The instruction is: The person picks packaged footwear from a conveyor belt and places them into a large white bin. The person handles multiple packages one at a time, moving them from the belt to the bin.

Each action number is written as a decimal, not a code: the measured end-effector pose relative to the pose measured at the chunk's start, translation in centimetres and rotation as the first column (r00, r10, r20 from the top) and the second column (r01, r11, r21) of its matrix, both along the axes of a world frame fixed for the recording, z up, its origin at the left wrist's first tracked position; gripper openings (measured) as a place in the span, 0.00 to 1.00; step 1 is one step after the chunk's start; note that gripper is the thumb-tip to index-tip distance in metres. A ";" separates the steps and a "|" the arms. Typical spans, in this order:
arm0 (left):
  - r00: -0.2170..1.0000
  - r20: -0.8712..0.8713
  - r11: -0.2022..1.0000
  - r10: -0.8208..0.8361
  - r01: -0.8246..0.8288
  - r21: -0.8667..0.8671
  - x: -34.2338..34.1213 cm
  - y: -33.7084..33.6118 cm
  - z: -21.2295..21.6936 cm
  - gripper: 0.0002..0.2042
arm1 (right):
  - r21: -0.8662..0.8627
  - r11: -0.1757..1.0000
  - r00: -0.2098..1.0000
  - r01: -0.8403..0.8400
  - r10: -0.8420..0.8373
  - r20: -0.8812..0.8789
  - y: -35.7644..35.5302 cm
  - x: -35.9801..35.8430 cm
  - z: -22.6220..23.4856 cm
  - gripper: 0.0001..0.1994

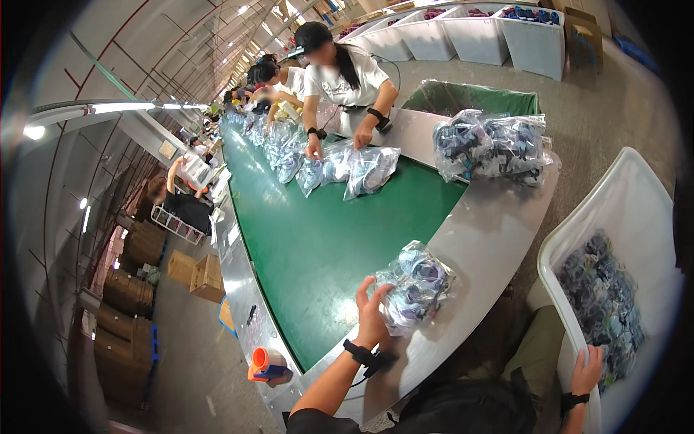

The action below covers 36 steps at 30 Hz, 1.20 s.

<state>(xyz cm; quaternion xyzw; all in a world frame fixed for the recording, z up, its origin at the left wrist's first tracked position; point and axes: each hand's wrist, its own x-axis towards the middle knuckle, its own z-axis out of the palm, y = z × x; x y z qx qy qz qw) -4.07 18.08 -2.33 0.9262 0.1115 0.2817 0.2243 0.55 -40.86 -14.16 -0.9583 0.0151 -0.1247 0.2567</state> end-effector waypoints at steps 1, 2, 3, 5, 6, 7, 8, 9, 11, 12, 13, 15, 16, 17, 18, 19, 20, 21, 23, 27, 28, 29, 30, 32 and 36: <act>0.998 0.018 0.999 0.053 -0.053 0.013 -0.3 0.5 0.0 0.31 | -0.001 1.000 1.000 0.004 -0.004 0.004 0.1 0.0 0.0 0.13; 0.994 0.029 0.995 0.102 -0.102 0.019 -0.6 1.0 0.0 0.32 | -0.001 1.000 1.000 -0.009 0.009 0.020 0.1 0.0 0.1 0.13; 0.989 0.000 0.974 0.145 -0.143 -0.174 -1.0 1.5 0.0 0.32 | 0.002 1.000 1.000 -0.015 0.015 0.023 0.2 0.1 0.2 0.13; 0.974 -0.122 0.810 0.188 -0.224 -0.542 -1.5 2.0 0.3 0.31 | -0.001 1.000 1.000 0.003 -0.003 0.000 0.4 0.0 0.7 0.13; 0.978 -0.114 0.696 0.173 -0.203 -0.689 -1.7 2.1 0.5 0.29 | -0.040 0.999 1.000 0.013 -0.013 0.023 0.6 0.0 0.9 0.13; 0.963 -0.179 0.521 0.203 -0.261 -0.813 -1.7 2.0 0.8 0.27 | -0.022 1.000 1.000 0.011 -0.010 0.024 0.7 0.0 1.2 0.13; 0.979 -0.121 0.384 0.167 -0.177 -0.906 -2.1 1.4 1.1 0.25 | -0.038 0.999 1.000 0.024 -0.025 -0.007 0.8 0.0 1.4 0.12; 0.982 -0.135 0.321 0.132 -0.171 -0.931 -2.2 0.8 1.5 0.27 | -0.014 1.000 1.000 0.003 -0.003 -0.010 0.8 0.0 1.8 0.12; 0.974 -0.188 0.267 0.129 -0.217 -0.939 -1.9 -0.5 2.3 0.32 | -0.025 0.999 0.999 0.030 -0.031 -0.033 1.1 0.1 2.2 0.12; 0.972 -0.202 0.208 0.122 -0.224 -0.952 -1.6 -1.0 2.7 0.40 | -0.024 0.999 0.999 0.034 -0.035 -0.036 1.2 0.1 2.4 0.12; 0.970 -0.216 0.259 0.110 -0.238 -0.936 -0.9 -1.6 2.7 0.41 | -0.017 0.999 0.999 0.027 -0.027 -0.025 1.3 0.2 2.5 0.12; 0.979 -0.178 0.360 0.098 -0.202 -0.911 0.7 -2.3 2.4 0.44 | -0.013 0.999 0.998 0.046 -0.046 -0.041 1.5 0.1 2.8 0.12; 0.989 -0.122 0.335 0.084 -0.143 -0.931 1.4 -2.6 2.0 0.47 | -0.002 0.999 0.998 0.050 -0.050 -0.040 1.6 0.1 2.9 0.12; 0.991 -0.111 0.335 0.069 -0.128 -0.933 1.9 -2.6 1.8 0.46 | -0.003 0.999 0.999 0.046 -0.046 -0.023 1.6 0.1 3.0 0.12; 0.995 -0.085 0.331 0.044 -0.095 -0.939 2.5 -2.5 1.5 0.46 | 0.004 0.999 0.999 0.042 -0.042 -0.010 1.7 0.0 3.1 0.12; 0.996 -0.086 0.318 0.036 -0.093 -0.944 3.0 -2.4 1.3 0.46 | 0.020 0.999 0.999 0.046 -0.046 0.001 1.7 0.0 3.3 0.12; 0.999 -0.032 0.199 -0.006 -0.030 -0.980 3.1 -2.5 1.1 0.41 | 0.053 0.998 0.999 0.038 -0.038 0.000 1.7 0.0 3.4 0.11; 0.998 -0.013 0.119 -0.056 -0.007 -0.993 3.2 -2.6 0.9 0.39 | 0.095 0.995 0.999 0.040 -0.040 -0.002 1.8 0.1 3.7 0.11; 0.990 0.030 -0.065 -0.141 0.021 -0.998 3.0 -3.3 0.9 0.36 | 0.159 0.987 0.998 0.024 -0.031 0.045 2.2 0.5 4.3 0.11; 0.977 0.003 -0.153 -0.213 -0.031 -0.988 2.8 -7.1 1.1 0.34 | 0.215 0.972 0.977 -0.097 0.052 0.205 4.8 1.5 6.4 0.10; 0.967 0.020 -0.115 -0.253 -0.010 -0.993 2.7 -8.3 1.3 0.35 | 0.509 0.852 0.992 -0.124 0.121 0.039 6.2 1.7 7.0 0.11; 0.946 0.085 -0.131 -0.314 0.045 -0.990 2.6 -9.6 1.4 0.37 | 0.770 0.631 0.972 -0.095 0.225 -0.064 7.6 1.9 7.5 0.11; 0.939 0.039 -0.081 -0.342 0.012 -0.997 2.8 -10.7 1.5 0.38 | 0.850 0.525 0.928 -0.047 0.337 -0.157 9.1 2.1 7.9 0.14; 0.921 0.021 -0.006 -0.390 0.020 -1.000 3.0 -12.8 1.7 0.41 | 0.951 0.304 0.813 0.051 0.541 -0.217 12.4 2.6 8.3 0.20; 0.922 -0.012 0.147 -0.386 0.049 -0.988 3.3 -15.3 1.7 0.45 | 0.941 0.328 0.738 -0.086 0.655 -0.161 18.4 4.1 8.1 0.33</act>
